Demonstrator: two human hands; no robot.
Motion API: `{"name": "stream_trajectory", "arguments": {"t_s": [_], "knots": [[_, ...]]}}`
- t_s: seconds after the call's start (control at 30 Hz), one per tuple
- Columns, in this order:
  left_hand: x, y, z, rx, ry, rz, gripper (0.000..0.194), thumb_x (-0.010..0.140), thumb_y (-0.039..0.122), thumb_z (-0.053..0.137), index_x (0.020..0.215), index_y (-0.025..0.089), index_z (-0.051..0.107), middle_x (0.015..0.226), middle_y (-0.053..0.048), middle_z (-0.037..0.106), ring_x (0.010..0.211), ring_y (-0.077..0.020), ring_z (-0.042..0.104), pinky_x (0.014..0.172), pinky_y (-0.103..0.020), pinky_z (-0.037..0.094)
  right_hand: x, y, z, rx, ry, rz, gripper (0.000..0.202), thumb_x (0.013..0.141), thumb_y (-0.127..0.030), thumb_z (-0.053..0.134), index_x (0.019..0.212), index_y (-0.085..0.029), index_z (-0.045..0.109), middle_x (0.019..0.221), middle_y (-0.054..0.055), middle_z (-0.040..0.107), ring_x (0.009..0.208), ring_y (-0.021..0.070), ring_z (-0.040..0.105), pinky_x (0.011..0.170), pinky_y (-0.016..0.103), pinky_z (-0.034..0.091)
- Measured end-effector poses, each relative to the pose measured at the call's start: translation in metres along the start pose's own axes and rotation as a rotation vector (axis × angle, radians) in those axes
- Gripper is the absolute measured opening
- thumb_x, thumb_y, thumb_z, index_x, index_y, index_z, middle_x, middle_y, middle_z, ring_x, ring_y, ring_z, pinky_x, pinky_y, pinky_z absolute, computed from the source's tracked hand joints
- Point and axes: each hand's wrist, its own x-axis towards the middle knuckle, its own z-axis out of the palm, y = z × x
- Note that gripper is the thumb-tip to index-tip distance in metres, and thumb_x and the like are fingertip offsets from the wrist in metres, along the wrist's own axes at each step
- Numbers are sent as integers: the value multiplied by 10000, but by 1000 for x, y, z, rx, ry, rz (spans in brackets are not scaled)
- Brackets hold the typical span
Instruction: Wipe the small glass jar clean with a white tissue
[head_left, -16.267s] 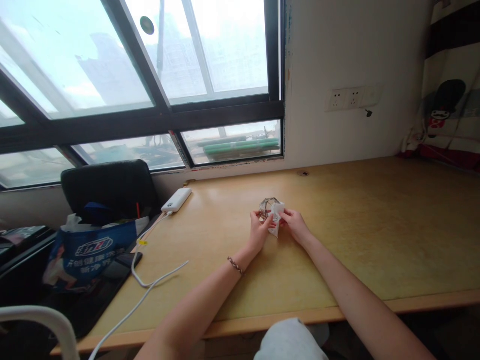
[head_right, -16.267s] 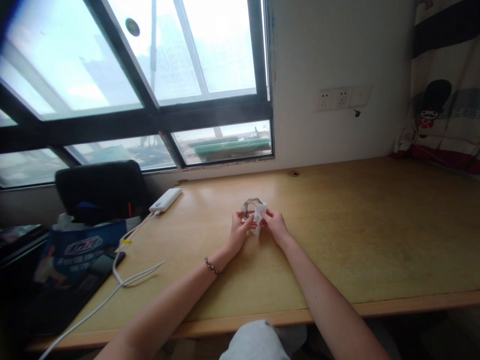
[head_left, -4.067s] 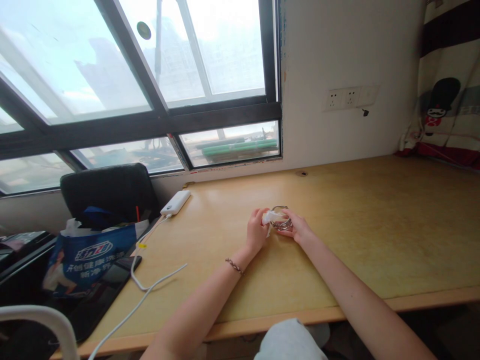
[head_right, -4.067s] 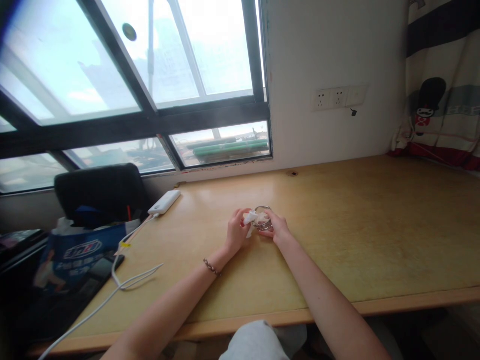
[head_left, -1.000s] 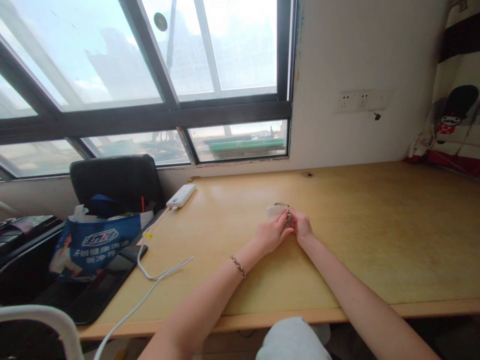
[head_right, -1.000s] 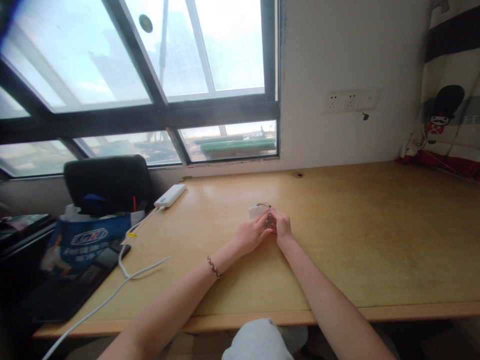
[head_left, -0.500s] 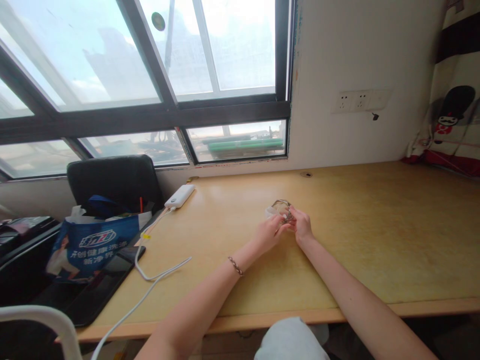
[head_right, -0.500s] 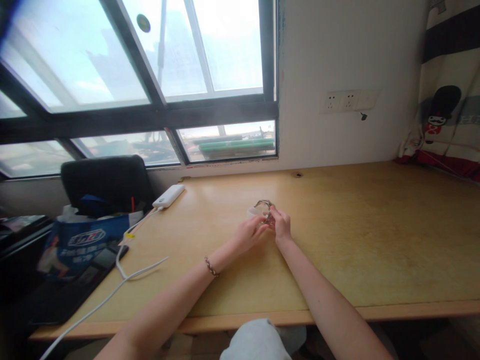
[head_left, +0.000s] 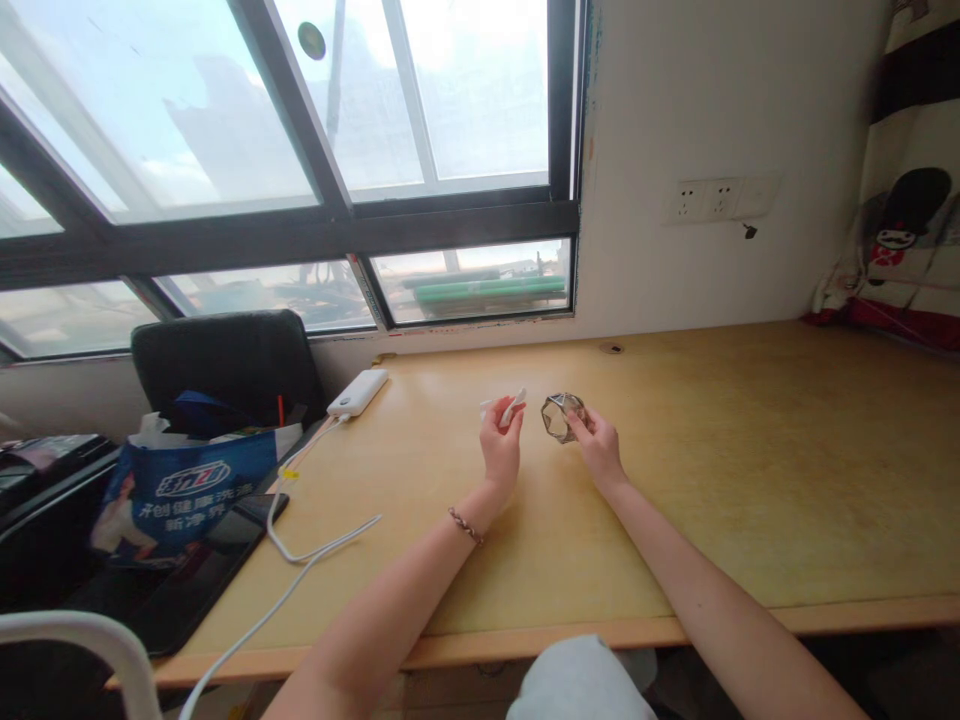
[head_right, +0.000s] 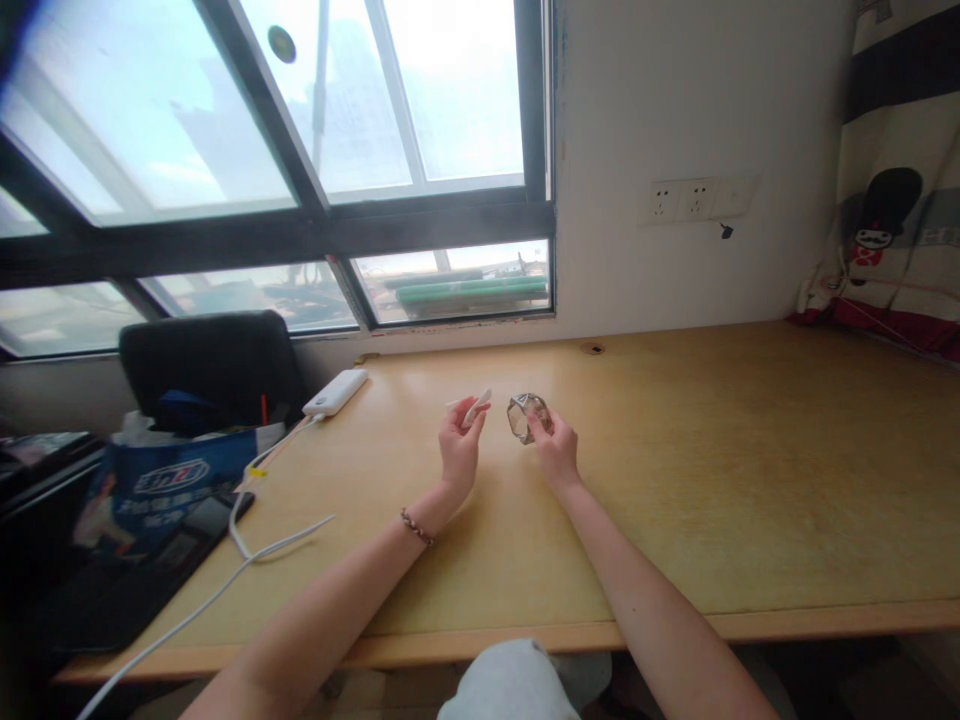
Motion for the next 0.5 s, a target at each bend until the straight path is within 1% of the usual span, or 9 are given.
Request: {"name": "stream_trajectory", "arguments": {"t_s": [0.03, 0.1, 0.17, 0.23, 0.3, 0.37, 0.43, 0.5], "knots": [[-1, 3, 0, 28, -42, 56, 304, 769, 285, 525, 1048, 166, 496, 1043, -96, 582, 977, -181, 559, 846, -335, 439, -1, 0, 0, -91, 8, -61, 399, 702, -485, 516, 907, -153, 595, 816, 65, 660, 749, 200, 601, 659, 288, 467], [-7, 11, 2, 100, -136, 165, 282, 803, 254, 475, 1078, 196, 502, 1088, -80, 571, 1039, -181, 520, 902, -359, 402, -5, 0, 1, -245, 4, -186, 386, 728, -476, 491, 943, -171, 588, 816, 65, 660, 733, 202, 602, 659, 296, 461], [-14, 17, 4, 190, -248, 261, 275, 827, 238, 431, 1088, 220, 516, 1109, -61, 568, 1073, -180, 491, 939, -378, 366, -8, -1, 1, -354, -15, -268, 387, 751, -460, 475, 1018, -195, 561, 876, 69, 655, 758, 206, 604, 668, 302, 459], [-19, 20, 5, 253, -330, 307, 284, 838, 234, 408, 1098, 236, 523, 1133, -51, 556, 1092, -184, 470, 953, -383, 345, -11, -2, 2, -435, -32, -346, 405, 769, -445, 461, 1086, -201, 524, 950, 80, 639, 802, 215, 602, 691, 313, 458], [-20, 20, 6, 262, -341, 284, 298, 841, 239, 402, 1116, 245, 516, 1159, -47, 537, 1099, -186, 458, 957, -375, 334, -13, -3, 3, -495, -38, -431, 419, 782, -427, 451, 1123, -188, 498, 1006, 96, 619, 850, 225, 594, 731, 331, 452], [-17, 18, 5, 214, -299, 212, 309, 839, 250, 408, 1134, 246, 500, 1172, -42, 525, 1095, -180, 456, 959, -359, 323, -15, -3, 4, -537, -47, -520, 429, 788, -410, 452, 1143, -171, 480, 1043, 113, 601, 901, 235, 580, 774, 348, 443], [-11, 14, 4, 125, -252, 107, 310, 833, 270, 422, 1131, 234, 501, 1173, -38, 521, 1095, -174, 452, 957, -337, 318, -16, -3, 4, -566, -66, -608, 441, 787, -391, 463, 1166, -164, 459, 1081, 124, 580, 957, 242, 556, 817, 364, 432], [-5, 8, 3, 9, -226, -28, 304, 823, 310, 438, 1097, 213, 527, 1154, -41, 529, 1082, -174, 460, 937, -317, 333, -17, -2, 4, -588, -100, -689, 459, 785, -369, 474, 1195, -165, 428, 1132, 128, 549, 1027, 245, 517, 870, 382, 409]]}}
